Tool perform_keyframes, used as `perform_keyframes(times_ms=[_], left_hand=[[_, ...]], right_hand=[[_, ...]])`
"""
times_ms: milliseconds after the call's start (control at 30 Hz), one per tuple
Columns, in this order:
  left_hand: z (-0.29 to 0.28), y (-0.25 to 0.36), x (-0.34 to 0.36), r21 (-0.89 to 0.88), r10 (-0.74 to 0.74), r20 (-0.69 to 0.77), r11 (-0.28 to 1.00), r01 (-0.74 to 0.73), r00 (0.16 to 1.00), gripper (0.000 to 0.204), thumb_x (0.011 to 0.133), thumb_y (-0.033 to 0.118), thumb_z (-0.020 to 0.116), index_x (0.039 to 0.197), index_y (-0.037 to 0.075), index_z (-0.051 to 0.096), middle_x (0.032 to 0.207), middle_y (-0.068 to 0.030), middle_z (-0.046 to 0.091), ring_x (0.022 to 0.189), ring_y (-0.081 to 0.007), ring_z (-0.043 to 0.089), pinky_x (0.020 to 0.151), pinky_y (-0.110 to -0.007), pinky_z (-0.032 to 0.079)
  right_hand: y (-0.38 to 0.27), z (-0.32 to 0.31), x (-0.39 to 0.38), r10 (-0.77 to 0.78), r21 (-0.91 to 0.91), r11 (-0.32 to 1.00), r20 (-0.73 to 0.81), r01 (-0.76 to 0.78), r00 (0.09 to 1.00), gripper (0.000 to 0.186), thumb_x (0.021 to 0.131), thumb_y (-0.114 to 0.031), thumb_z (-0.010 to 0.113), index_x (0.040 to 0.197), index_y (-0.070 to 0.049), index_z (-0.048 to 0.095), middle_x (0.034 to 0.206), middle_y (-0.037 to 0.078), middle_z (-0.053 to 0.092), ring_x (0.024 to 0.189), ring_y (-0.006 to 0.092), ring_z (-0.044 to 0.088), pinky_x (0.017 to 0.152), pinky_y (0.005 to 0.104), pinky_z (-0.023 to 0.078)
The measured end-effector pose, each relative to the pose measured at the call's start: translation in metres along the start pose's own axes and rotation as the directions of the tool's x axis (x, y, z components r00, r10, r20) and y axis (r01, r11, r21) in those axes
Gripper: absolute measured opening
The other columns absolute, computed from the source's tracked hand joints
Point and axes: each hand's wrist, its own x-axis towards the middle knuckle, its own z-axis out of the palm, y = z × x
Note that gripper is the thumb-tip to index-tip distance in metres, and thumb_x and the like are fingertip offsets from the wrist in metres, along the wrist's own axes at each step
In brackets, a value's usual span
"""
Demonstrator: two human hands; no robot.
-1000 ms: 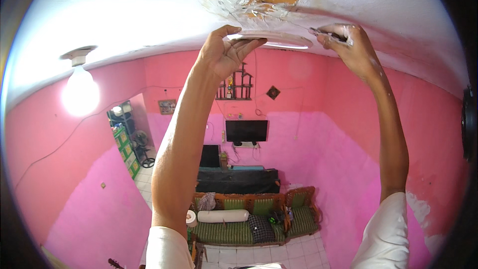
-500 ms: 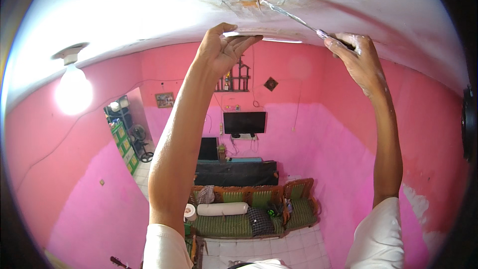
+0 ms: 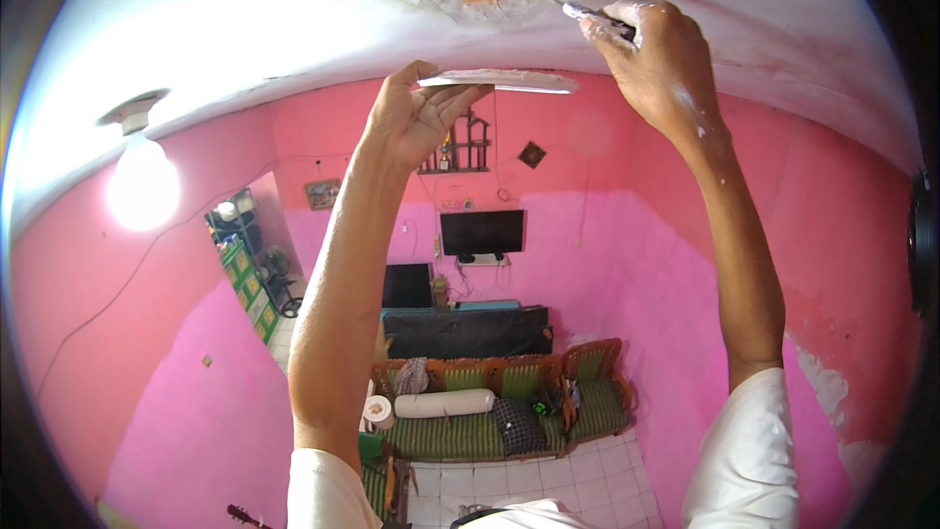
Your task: The person patches a damaged section of a ceiling using a putty knife and a plate acting as a hawk to hold joint compound. They scoop compound from the plate and spread it over a hole in the ceiling panels with the putty knife.
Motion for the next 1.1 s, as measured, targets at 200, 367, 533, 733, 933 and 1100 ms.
perform_keyframes(times_ms=[200, 367, 533, 733, 933, 1100], left_hand=[[0.001, -0.007, -0.031, 0.027, 0.073, -0.135, 0.997, -0.070, 0.988, 0.053, 0.087, 0.010, 0.045, 0.119, -0.023, 0.020, 0.124, -0.0370, 0.033, 0.118, -0.0451, 0.039, 0.101, -0.044, 0.041], [-0.031, -0.027, -0.094, 0.183, 0.170, -0.266, 0.975, -0.123, 0.949, 0.039, 0.087, 0.014, 0.045, 0.113, -0.014, 0.038, 0.113, -0.0259, 0.049, 0.108, -0.0339, 0.052, 0.092, -0.038, 0.048], [-0.073, -0.061, -0.160, 0.306, 0.217, -0.426, 0.948, -0.086, 0.879, 0.031, 0.084, 0.010, 0.042, 0.111, -0.003, 0.046, 0.108, -0.0123, 0.054, 0.096, -0.0210, 0.056, 0.081, -0.036, 0.049], [-0.092, -0.094, -0.267, 0.235, 0.205, -0.629, 0.970, -0.068, 0.750, 0.025, 0.084, 0.008, 0.040, 0.103, -0.005, 0.051, 0.094, -0.0127, 0.061, 0.075, -0.0187, 0.060, 0.059, -0.030, 0.049], [-0.106, -0.128, -0.357, 0.186, 0.236, -0.730, 0.972, -0.146, 0.641, 0.032, 0.083, 0.008, 0.043, 0.105, -0.015, 0.045, 0.090, -0.0211, 0.062, 0.074, -0.0244, 0.065, 0.064, -0.034, 0.057], [-0.097, -0.136, -0.388, 0.170, 0.269, -0.753, 0.961, -0.218, 0.601, 0.042, 0.078, 0.003, 0.045, 0.112, -0.021, 0.037, 0.097, -0.0295, 0.059, 0.081, -0.0302, 0.066, 0.069, -0.039, 0.060]], right_hand=[[-0.031, -0.028, -0.046, 0.083, -0.044, 0.995, -0.082, -0.086, 0.993, 0.028, 0.084, -0.024, 0.057, 0.071, 0.001, 0.058, 0.060, 0.018, 0.056, 0.056, 0.0369, 0.056, 0.053, 0.0427, 0.044], [-0.012, 0.002, -0.083, 0.504, 0.395, 0.740, 0.210, -0.544, 0.838, 0.029, 0.086, -0.025, 0.055, 0.071, -0.001, 0.058, 0.056, 0.011, 0.055, 0.052, 0.0192, 0.057, 0.047, 0.0343, 0.039], [0.005, 0.045, -0.095, 0.410, 0.673, 0.196, 0.604, -0.713, 0.683, 0.022, 0.086, -0.022, 0.056, 0.085, 0.000, 0.059, 0.070, 0.009, 0.060, 0.058, 0.0135, 0.059, 0.047, 0.0271, 0.043], [-0.021, 0.094, -0.074, 0.207, 0.658, -0.463, 0.732, -0.594, 0.650, 0.021, 0.085, -0.016, 0.059, 0.099, -0.001, 0.056, 0.074, 0.007, 0.059, 0.061, 0.0129, 0.057, 0.052, 0.0248, 0.048], [-0.043, 0.119, -0.038, 0.312, 0.660, -0.650, 0.684, -0.376, 0.660, 0.012, 0.083, -0.011, 0.056, 0.089, -0.001, 0.053, 0.071, 0.008, 0.056, 0.057, 0.0157, 0.052, 0.048, 0.0273, 0.044], [-0.063, 0.116, -0.001, 0.418, 0.659, -0.724, 0.656, -0.206, 0.628, 0.007, 0.083, -0.008, 0.053, 0.085, -0.001, 0.051, 0.069, 0.010, 0.054, 0.057, 0.0178, 0.052, 0.048, 0.0299, 0.044]])
